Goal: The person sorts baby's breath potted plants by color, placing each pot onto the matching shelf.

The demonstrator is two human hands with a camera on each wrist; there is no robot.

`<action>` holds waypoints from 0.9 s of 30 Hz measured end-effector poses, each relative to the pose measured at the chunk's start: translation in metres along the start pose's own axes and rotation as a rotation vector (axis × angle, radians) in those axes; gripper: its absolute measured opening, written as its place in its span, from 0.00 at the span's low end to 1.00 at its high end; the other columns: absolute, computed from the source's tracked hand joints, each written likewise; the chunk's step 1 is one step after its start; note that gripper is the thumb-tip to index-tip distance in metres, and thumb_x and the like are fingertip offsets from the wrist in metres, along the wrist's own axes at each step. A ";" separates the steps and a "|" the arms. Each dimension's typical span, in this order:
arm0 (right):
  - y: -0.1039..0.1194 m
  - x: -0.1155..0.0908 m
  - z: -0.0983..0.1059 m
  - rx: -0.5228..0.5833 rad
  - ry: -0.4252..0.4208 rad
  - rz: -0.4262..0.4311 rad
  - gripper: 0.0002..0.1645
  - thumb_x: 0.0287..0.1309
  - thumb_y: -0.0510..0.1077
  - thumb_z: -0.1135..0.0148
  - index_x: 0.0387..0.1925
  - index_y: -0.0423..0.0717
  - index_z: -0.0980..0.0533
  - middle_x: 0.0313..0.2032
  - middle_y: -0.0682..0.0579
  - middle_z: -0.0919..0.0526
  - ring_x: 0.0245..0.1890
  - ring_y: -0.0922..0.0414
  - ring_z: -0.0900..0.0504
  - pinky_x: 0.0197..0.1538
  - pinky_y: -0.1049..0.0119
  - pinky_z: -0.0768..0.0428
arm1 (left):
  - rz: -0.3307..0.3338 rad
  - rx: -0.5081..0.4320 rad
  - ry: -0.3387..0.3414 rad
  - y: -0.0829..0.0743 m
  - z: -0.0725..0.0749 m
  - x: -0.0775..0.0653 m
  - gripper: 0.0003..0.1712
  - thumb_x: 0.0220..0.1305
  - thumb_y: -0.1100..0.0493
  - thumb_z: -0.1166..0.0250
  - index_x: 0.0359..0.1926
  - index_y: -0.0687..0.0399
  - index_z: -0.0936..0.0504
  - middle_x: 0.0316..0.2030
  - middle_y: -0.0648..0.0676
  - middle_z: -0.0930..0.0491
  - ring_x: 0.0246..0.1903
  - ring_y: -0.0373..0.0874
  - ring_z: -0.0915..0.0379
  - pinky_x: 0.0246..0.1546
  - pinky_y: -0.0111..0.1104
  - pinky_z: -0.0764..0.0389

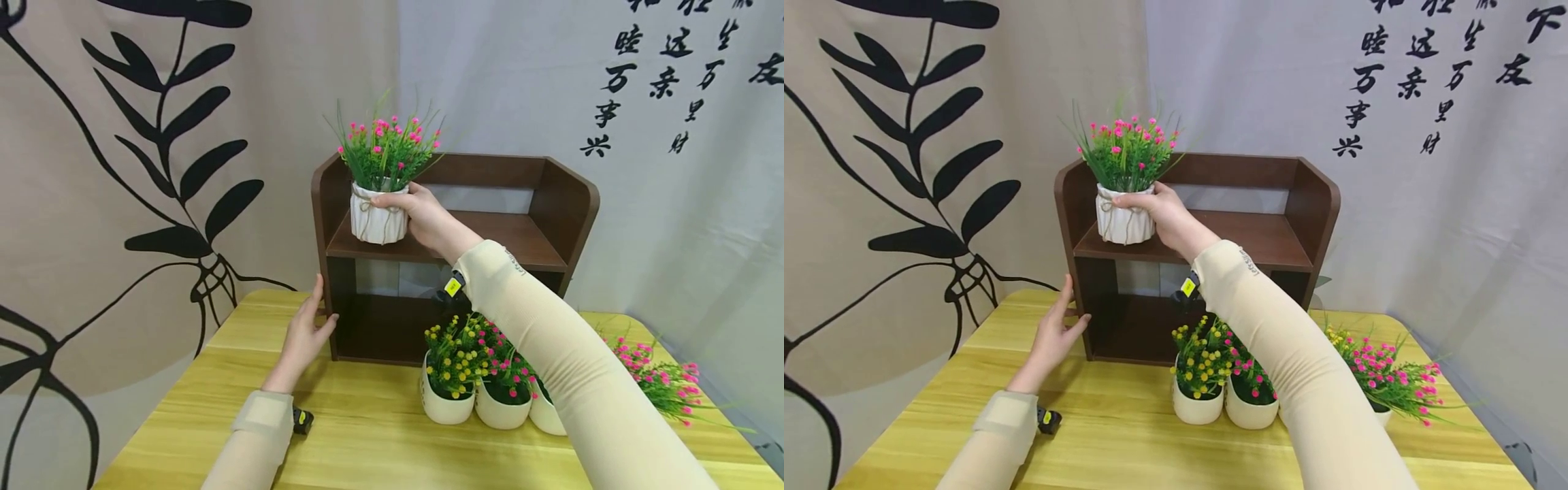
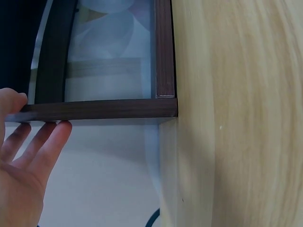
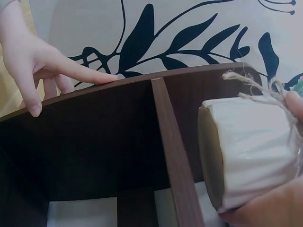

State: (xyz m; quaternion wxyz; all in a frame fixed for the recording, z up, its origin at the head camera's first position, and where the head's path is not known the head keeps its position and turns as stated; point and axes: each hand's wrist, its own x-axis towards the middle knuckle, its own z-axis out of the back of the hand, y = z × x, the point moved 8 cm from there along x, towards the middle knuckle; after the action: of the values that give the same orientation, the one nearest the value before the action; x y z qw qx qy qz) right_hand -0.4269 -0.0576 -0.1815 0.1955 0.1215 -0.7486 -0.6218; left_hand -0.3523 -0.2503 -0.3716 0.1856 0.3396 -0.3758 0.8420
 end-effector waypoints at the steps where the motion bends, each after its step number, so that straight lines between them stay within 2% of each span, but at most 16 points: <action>1: -0.001 0.001 0.000 -0.005 0.000 -0.004 0.33 0.56 0.35 0.35 0.63 0.42 0.34 0.49 0.46 0.21 0.48 0.53 0.22 0.54 0.59 0.25 | 0.005 -0.001 0.002 0.000 0.000 0.000 0.53 0.60 0.71 0.34 0.77 0.44 0.55 0.64 0.67 0.34 0.42 0.56 0.23 0.26 0.35 0.19; 8: -0.008 0.008 -0.002 -0.060 0.013 -0.022 0.41 0.55 0.36 0.33 0.68 0.41 0.39 0.59 0.47 0.27 0.59 0.52 0.30 0.66 0.59 0.36 | 0.042 -0.017 0.012 0.004 -0.001 0.000 0.53 0.61 0.70 0.34 0.77 0.41 0.55 0.65 0.67 0.35 0.44 0.57 0.23 0.27 0.35 0.18; 15: -0.013 0.014 -0.005 -0.079 0.024 -0.017 0.40 0.54 0.35 0.32 0.67 0.41 0.38 0.61 0.47 0.27 0.62 0.53 0.32 0.69 0.61 0.41 | 0.017 -0.014 -0.002 0.005 -0.001 0.001 0.53 0.60 0.71 0.34 0.77 0.44 0.54 0.65 0.67 0.35 0.43 0.57 0.23 0.25 0.34 0.19; 19: -0.017 0.015 -0.004 -0.104 0.005 -0.044 0.53 0.54 0.37 0.31 0.74 0.41 0.52 0.71 0.46 0.43 0.71 0.54 0.47 0.72 0.60 0.51 | -0.005 -0.013 -0.009 0.003 -0.001 0.001 0.53 0.60 0.71 0.34 0.77 0.45 0.54 0.64 0.67 0.34 0.42 0.56 0.23 0.25 0.34 0.18; 21: -0.019 0.015 -0.004 -0.109 0.000 -0.067 0.60 0.54 0.38 0.31 0.76 0.43 0.61 0.75 0.47 0.53 0.74 0.54 0.56 0.73 0.59 0.55 | -0.002 -0.012 -0.010 0.003 -0.001 0.001 0.53 0.60 0.71 0.34 0.77 0.45 0.54 0.64 0.67 0.34 0.41 0.56 0.23 0.26 0.34 0.18; 23: -0.021 0.015 -0.004 -0.112 0.002 -0.080 0.63 0.54 0.38 0.31 0.76 0.43 0.66 0.76 0.47 0.59 0.74 0.54 0.60 0.73 0.58 0.56 | 0.006 -0.010 -0.008 0.003 -0.001 0.000 0.52 0.60 0.71 0.34 0.77 0.45 0.53 0.64 0.67 0.34 0.41 0.56 0.23 0.26 0.34 0.18; 24: -0.022 0.015 -0.004 -0.113 0.008 -0.083 0.63 0.55 0.38 0.31 0.76 0.44 0.66 0.76 0.47 0.60 0.74 0.54 0.61 0.73 0.58 0.57 | 0.007 -0.010 -0.008 0.003 -0.001 0.000 0.52 0.60 0.71 0.34 0.77 0.46 0.53 0.64 0.67 0.34 0.41 0.56 0.23 0.26 0.34 0.18; 27: -0.023 0.017 -0.006 -0.117 0.034 -0.075 0.60 0.56 0.39 0.32 0.76 0.44 0.63 0.75 0.48 0.54 0.74 0.54 0.59 0.73 0.57 0.56 | 0.020 -0.008 -0.005 0.002 0.000 -0.001 0.52 0.60 0.71 0.34 0.77 0.45 0.53 0.65 0.66 0.35 0.42 0.56 0.23 0.26 0.33 0.18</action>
State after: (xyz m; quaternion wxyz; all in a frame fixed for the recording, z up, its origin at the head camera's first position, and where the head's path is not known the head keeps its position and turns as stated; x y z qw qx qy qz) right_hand -0.4411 -0.0749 -0.2005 0.1914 0.1482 -0.7026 -0.6692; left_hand -0.3532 -0.2518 -0.3734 0.1777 0.3370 -0.3832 0.8415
